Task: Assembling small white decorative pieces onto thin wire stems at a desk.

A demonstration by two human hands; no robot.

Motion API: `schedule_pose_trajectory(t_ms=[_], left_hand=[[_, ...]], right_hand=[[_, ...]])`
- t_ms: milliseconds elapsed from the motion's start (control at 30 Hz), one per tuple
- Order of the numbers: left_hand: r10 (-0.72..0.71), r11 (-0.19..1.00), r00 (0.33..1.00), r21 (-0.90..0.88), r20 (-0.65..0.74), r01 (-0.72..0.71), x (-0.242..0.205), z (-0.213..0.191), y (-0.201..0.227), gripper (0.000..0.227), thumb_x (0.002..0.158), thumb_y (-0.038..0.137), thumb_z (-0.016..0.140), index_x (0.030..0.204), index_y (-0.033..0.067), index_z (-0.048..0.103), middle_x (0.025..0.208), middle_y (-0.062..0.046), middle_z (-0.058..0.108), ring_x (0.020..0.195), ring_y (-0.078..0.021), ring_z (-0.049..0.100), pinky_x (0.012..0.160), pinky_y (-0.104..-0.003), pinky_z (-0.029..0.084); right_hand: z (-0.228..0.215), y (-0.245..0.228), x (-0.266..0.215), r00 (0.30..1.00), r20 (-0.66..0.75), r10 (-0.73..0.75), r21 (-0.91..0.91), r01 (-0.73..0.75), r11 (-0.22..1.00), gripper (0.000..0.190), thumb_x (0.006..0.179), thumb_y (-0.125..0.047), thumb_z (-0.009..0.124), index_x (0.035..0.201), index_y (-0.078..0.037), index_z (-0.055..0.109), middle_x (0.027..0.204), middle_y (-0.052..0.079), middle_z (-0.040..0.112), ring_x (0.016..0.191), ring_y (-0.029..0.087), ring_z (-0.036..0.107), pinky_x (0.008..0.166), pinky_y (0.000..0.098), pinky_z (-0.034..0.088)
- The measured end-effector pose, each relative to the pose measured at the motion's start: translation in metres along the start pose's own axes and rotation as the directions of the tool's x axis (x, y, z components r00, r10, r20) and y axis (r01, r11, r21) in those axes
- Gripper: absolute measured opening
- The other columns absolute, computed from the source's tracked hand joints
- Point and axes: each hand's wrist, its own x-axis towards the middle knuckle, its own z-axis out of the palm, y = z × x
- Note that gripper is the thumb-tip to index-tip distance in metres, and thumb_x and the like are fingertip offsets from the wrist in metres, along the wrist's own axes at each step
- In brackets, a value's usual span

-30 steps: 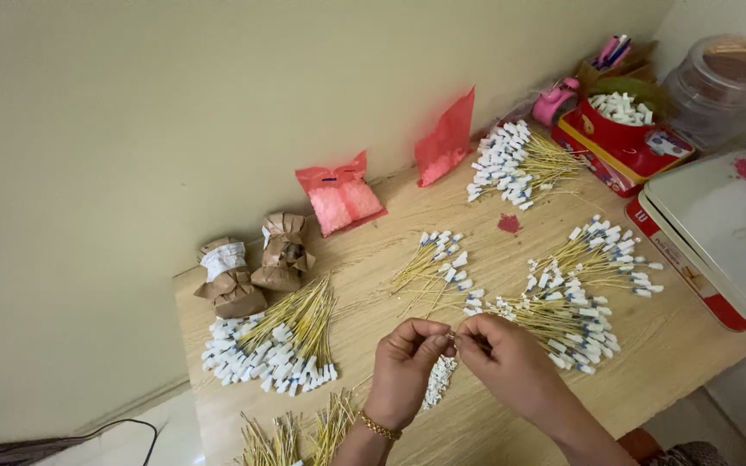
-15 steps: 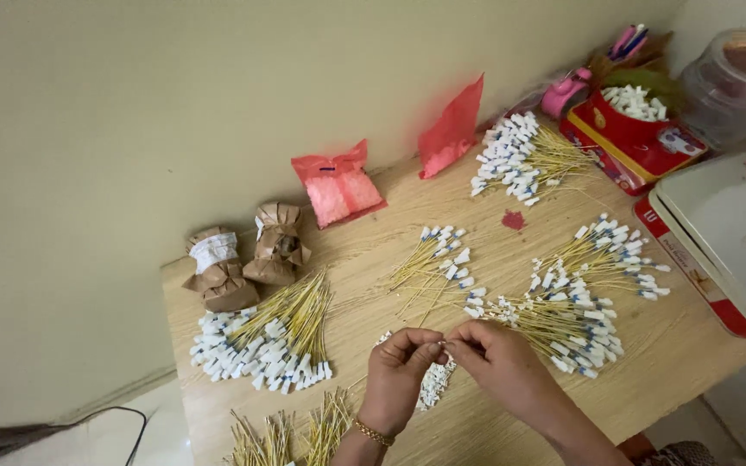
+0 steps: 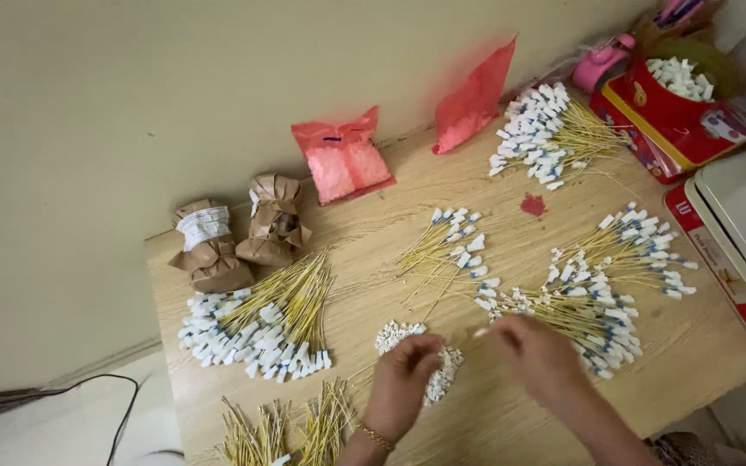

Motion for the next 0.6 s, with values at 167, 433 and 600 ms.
schedule_pose_trajectory(t_ms=[167, 433, 600], left_hand=[[0.104, 0.98, 0.975, 0.189, -0.195, -0.066, 0.006, -0.045, -0.028, 0.028, 0.089, 0.008, 0.07, 0.115, 0.0108, 0.077, 0.097, 0.001, 0.079, 0.074, -0.0079, 0.068, 0.067, -0.021, 0.059], [0.087, 0.989, 0.96, 0.14, -0.266, -0.05, 0.004, -0.064, -0.052, 0.026, 0.089, 0.006, 0.069, 0.114, 0.0056, 0.078, 0.087, -0.002, 0.081, 0.066, -0.0084, 0.065, 0.058, -0.022, 0.054], [0.108, 0.982, 0.969, 0.173, -0.222, -0.07, 0.009, -0.046, -0.043, 0.02, 0.089, 0.009, 0.073, 0.107, 0.0113, 0.081, 0.077, 0.001, 0.075, 0.062, -0.0073, 0.062, 0.057, -0.021, 0.054]], right_hand=[[0.002, 0.066, 0.043, 0.918, -0.351, -0.184, -0.281, 0.085, 0.956, 0.014, 0.095, -0.031, 0.063, 0.093, -0.018, 0.07, 0.088, -0.001, 0.069, 0.074, 0.018, 0.063, 0.068, 0.032, 0.053], [0.019, 0.028, 0.102, 0.826, -0.415, -0.382, -0.298, 0.274, 0.915, 0.012, 0.088, -0.026, 0.074, 0.099, -0.023, 0.076, 0.085, -0.001, 0.07, 0.077, 0.017, 0.061, 0.069, 0.0321, 0.05], [0.023, -0.021, 0.145, 0.896, -0.163, -0.412, -0.357, 0.336, 0.872, 0.03, 0.093, -0.024, 0.064, 0.121, -0.029, 0.072, 0.134, -0.004, 0.057, 0.113, 0.021, 0.058, 0.09, 0.0363, 0.052]])
